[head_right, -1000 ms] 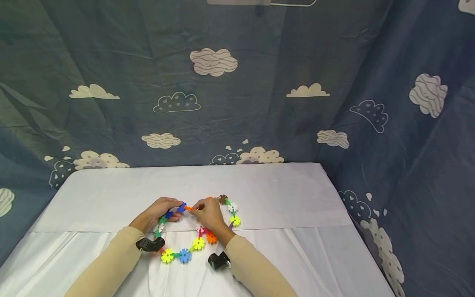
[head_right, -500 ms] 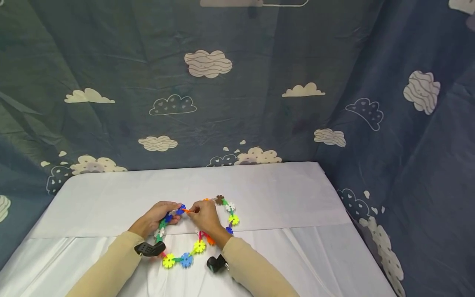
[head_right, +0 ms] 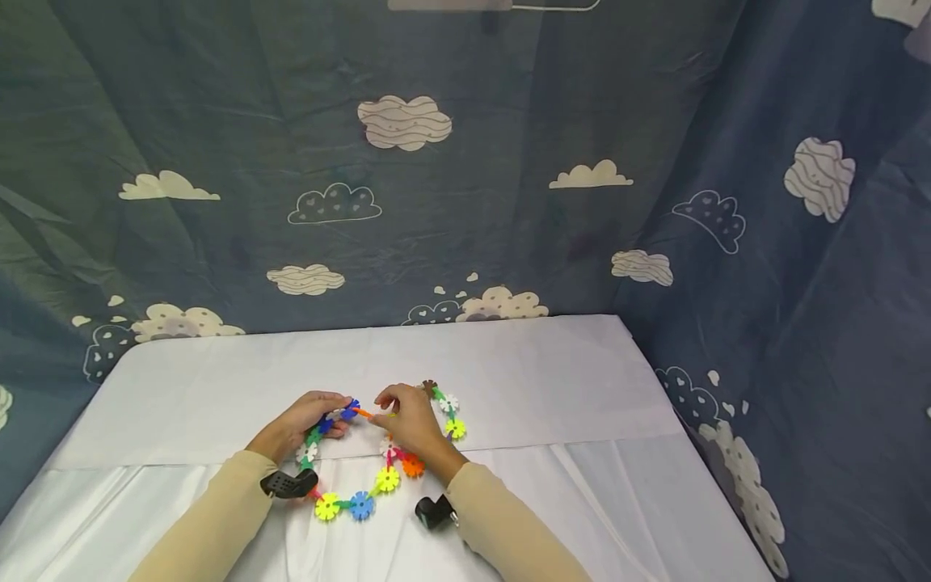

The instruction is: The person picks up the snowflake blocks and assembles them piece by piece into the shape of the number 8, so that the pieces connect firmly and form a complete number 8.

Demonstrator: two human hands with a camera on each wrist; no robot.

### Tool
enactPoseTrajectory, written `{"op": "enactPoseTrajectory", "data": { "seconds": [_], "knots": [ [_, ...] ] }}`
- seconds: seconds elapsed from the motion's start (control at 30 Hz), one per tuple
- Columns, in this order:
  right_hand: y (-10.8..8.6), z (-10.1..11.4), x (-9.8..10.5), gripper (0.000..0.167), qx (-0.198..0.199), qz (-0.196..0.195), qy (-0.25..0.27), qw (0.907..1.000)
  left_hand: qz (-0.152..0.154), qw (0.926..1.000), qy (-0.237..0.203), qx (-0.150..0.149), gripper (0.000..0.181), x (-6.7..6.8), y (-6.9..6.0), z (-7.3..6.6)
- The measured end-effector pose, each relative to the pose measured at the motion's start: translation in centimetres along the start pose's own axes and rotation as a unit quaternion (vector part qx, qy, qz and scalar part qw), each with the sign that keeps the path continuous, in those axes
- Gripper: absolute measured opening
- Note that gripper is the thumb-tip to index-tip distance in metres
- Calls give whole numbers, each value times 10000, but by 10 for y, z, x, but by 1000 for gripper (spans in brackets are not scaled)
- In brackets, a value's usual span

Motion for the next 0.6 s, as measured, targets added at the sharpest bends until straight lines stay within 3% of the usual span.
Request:
{"op": "enactPoseTrajectory", "data": {
  "seconds": [0.13, 0.27, 0.37, 0.6],
  "knots": [
    [-13, -6, 5, 28, -484, 323, -709, 9958, 101, 9998, 142, -8, 29, -1, -1, 1],
    [-30, -10, -5, 45, -943, 969, -1877, 9729, 200, 9991, 374, -72, 29, -3, -4, -2],
    [-37, -8, -12, 49, -1045, 1098, -2408, 9587, 271, 9977, 598, -161, 28, -6, -5, -5],
    [-39, -8, -14, 32, -1039, 743, -2418, 9619, 407, 9959, 804, -124, 20, -15, -7, -2]
  ]
}}
Point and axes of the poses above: each hand's wrist, its own y-axis towards the middle knuckle, its own x-axis out of the back of the hand, z = x × y, the point moved 9 cm from there along y, towards the middle knuckle, and after that the axes turned 3 degrees about -x, right-handed, at the moved point
